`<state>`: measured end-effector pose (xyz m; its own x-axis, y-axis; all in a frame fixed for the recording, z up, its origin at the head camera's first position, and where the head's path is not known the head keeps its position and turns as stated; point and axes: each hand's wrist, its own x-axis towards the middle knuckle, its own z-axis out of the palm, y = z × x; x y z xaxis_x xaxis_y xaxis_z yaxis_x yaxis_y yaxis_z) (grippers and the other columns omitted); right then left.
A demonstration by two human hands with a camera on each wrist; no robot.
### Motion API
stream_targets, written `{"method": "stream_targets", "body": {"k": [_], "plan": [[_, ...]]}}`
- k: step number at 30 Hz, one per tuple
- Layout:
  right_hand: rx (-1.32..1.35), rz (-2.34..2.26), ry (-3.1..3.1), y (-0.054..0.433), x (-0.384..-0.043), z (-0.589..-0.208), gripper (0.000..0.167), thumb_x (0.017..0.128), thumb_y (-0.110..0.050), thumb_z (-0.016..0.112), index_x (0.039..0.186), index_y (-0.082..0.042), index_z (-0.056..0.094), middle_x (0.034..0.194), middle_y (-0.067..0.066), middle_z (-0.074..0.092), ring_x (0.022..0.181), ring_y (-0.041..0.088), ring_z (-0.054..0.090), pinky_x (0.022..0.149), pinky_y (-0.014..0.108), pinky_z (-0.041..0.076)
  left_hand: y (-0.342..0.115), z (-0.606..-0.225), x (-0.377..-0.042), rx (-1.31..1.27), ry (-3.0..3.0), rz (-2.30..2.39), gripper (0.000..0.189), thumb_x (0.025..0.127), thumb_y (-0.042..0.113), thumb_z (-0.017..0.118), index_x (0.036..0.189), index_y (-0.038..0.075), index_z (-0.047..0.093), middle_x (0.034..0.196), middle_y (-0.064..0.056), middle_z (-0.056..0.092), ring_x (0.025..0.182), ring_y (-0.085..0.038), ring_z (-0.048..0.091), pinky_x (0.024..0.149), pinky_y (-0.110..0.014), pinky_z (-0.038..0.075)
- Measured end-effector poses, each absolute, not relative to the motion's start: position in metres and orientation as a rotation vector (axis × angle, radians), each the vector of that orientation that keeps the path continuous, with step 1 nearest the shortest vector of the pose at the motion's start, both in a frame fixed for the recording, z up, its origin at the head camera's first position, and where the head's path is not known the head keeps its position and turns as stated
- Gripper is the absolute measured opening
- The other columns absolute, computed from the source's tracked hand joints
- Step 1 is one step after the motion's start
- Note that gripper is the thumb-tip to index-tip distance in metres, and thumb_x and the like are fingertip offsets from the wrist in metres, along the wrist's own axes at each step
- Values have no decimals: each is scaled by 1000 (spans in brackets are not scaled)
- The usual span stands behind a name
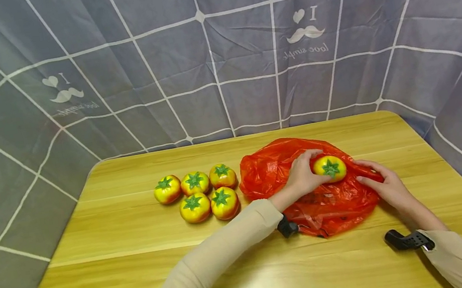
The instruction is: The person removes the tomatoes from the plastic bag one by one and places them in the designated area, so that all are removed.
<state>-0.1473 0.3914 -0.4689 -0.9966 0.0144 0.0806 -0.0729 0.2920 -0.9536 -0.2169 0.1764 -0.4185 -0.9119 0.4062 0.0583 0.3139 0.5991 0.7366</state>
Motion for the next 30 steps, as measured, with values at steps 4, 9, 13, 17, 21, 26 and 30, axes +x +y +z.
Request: {"method": "stream_targets", "body": {"k": [4,9,13,17,21,26,30], "plan": [[45,1765,-2496,391,-148,-469,42,95,-10,58,134,-26,54,109,-35,52,83,-9,59,65,14,53,176,-423,-221,637,2699,1202,62,75,25,82,131,25,56,127,8,59,113,-11,50,88,-19,41],[68,1725,-2502,391,-149,-471,43,95,-9,58,135,-23,54,111,-36,52,84,-10,58,64,14,52,178,-425,-224,659,2693,1182,62,75,21,82,131,25,56,126,8,59,112,-11,52,88,-18,42],[85,1725,-2495,391,-149,-472,43,95,-8,58,135,-23,54,111,-36,53,82,-9,59,63,15,52,181,-427,-225,662,2704,1142,64,74,19,84,130,28,56,128,9,59,113,-10,53,88,-18,42],[85,1718,-2494,391,-150,-472,43,95,-8,58,134,-24,55,110,-36,53,82,-10,59,63,14,52,184,-429,-227,654,2717,1099,66,72,20,85,130,30,56,128,9,59,111,-10,53,84,-18,42],[85,1723,-2498,391,-149,-472,43,95,-8,58,134,-24,54,110,-36,52,84,-10,58,63,14,52,186,-431,-229,629,2726,1070,68,70,20,86,129,31,56,125,8,59,106,-10,52,80,-17,41],[95,1766,-2477,391,-149,-473,42,95,-7,58,133,-24,55,110,-34,54,83,-9,60,63,15,53,186,-433,-228,634,2742,1038,71,68,23,87,130,31,54,124,7,59,107,-9,53,80,-18,39],[92,1779,-2470,391,-149,-474,42,95,-7,57,133,-24,55,110,-34,55,83,-9,60,64,14,53,186,-432,-226,634,2736,1043,70,69,24,87,130,30,54,123,6,60,106,-9,53,80,-18,39]]}}
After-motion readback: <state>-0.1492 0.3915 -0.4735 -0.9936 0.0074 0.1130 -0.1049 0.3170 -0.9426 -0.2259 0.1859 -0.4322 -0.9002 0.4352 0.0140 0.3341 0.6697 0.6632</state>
